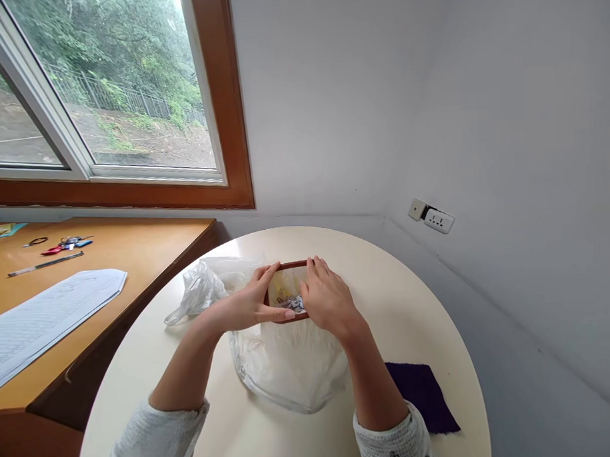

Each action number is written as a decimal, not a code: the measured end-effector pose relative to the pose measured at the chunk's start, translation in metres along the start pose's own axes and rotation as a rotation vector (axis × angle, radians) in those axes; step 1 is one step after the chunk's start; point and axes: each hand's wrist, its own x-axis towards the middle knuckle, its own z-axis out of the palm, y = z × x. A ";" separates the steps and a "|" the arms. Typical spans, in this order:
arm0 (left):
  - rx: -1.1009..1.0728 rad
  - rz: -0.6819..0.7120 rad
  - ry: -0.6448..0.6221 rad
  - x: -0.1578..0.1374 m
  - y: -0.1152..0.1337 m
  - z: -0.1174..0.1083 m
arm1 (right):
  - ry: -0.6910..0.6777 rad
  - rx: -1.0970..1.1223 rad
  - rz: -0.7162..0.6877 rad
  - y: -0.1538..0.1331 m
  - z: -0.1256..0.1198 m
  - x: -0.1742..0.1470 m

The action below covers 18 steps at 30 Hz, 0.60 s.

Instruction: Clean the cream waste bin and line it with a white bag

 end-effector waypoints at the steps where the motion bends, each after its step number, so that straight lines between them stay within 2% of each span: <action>1: -0.008 0.005 0.005 0.001 -0.001 0.000 | 0.005 0.003 -0.001 0.001 0.001 0.000; 9: -0.082 0.042 0.091 0.001 -0.007 0.008 | 0.009 0.036 0.014 0.004 -0.001 0.004; 14: -0.066 0.017 0.219 0.002 -0.008 0.020 | 0.026 0.086 -0.014 0.009 -0.004 0.007; 18: 0.051 -0.030 0.349 0.000 -0.003 0.031 | 0.091 0.186 -0.039 0.019 0.000 0.014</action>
